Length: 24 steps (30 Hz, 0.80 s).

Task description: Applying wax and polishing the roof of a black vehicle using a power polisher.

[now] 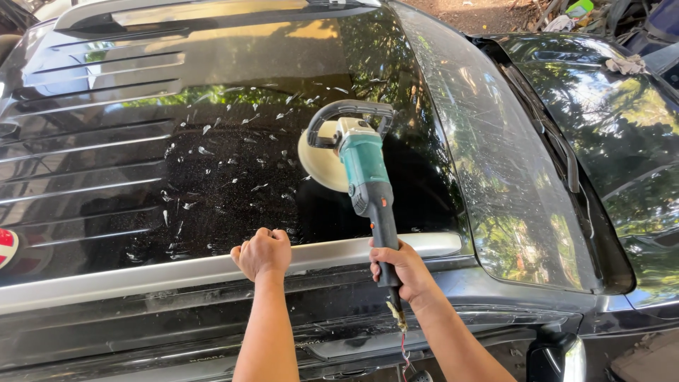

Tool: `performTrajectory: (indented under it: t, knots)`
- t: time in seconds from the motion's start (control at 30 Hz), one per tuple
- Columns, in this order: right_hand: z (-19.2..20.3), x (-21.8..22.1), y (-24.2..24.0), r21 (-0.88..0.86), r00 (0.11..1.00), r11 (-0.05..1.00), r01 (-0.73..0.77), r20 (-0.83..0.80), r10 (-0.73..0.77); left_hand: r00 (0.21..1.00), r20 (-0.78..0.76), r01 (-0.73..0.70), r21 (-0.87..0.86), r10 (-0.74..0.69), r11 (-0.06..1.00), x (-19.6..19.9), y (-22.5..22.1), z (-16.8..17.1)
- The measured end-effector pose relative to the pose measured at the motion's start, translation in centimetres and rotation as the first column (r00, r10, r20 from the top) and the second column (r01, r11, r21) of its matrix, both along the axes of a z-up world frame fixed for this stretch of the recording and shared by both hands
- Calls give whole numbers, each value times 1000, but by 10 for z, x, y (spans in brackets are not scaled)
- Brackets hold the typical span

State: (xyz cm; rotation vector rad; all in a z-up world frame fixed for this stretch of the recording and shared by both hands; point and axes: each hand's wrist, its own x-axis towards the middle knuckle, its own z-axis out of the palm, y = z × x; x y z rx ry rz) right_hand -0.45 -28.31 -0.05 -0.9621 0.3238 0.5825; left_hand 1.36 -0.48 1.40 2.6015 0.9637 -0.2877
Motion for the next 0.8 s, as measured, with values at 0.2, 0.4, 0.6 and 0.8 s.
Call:
performTrajectory:
  t: [0.2,0.4,0.6,0.8]
  knots:
    - [-9,9,-26,-18,997,997,77,-5,-77,999,43,-8,30,7,1000,1,1,-7]
    - [-8,23,-56,-35,989,989,146,19,-146,999,45,-11,63,8,998,1,1,-10]
    - [-20,52,-97,13,979,979,203,-11,-203,999,47,-17,82,14,996,2,1,-12]
    - [-31,78,-140,74,968,965,250,-48,-247,998,66,-24,100,18,995,2,1,-17]
